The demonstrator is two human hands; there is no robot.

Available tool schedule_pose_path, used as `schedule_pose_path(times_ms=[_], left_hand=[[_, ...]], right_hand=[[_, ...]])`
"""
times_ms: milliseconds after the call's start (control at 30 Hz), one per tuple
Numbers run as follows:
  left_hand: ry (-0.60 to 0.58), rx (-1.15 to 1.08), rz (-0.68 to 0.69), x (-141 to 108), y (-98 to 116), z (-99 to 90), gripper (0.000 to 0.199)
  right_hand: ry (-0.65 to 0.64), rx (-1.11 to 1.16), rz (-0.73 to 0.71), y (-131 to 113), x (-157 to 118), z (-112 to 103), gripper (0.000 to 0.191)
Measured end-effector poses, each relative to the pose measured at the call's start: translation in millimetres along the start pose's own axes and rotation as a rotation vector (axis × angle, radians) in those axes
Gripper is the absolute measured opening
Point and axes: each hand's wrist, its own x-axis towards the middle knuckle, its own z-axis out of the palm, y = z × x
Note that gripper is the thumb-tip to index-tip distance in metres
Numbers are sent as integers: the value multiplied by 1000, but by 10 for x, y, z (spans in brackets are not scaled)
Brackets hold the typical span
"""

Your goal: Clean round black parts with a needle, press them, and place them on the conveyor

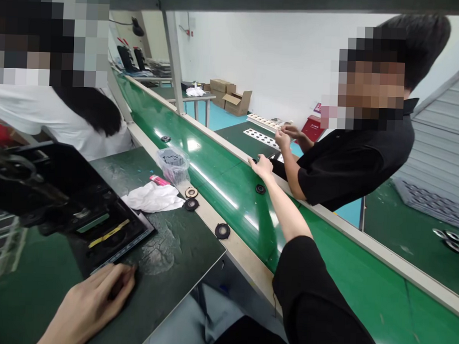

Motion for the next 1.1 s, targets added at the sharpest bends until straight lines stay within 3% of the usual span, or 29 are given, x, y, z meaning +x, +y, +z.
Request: schedule_pose_path(times_ms=[67,167,233,300,400,467,633,867,933,1033,1100], left_hand=[[-3,-2,8,-17,-7,18,23],[-11,21,29,-37,-9,35,23],[-18,44,46,-42,1,33,24],[-21,63,58,-38,17,23,24],[-27,86,67,-25,47,8,23],[-29,100,71,-16,65,0,23],[-32,148,109,6,109,-27,23],[-15,177,150,30,250,-1,24],[-19,103,102,32,323,37,19],[-12,-84,-61,41,423,94,5],[-9,-199,-148,49,463,121,16]], right_hand=[[19,-32,63,-45,-222,-37,48],[-44,-52,39,-204,-810,-98,44],[-125,-38,-31,-365,-1287,-122,40],[-204,-6,-155,-536,-1709,-127,48],[-277,-5,-367,-725,-2070,-93,63],[-269,-50,-475,-783,-2124,-44,59],[-98,-113,-642,-813,-2005,72,40],[-13,94,-423,-1033,-1885,78,46],[-114,252,-294,-1218,-1847,161,51],[-504,589,-129,-1536,-1822,350,57],[-651,648,-119,-1683,-1832,448,54]])
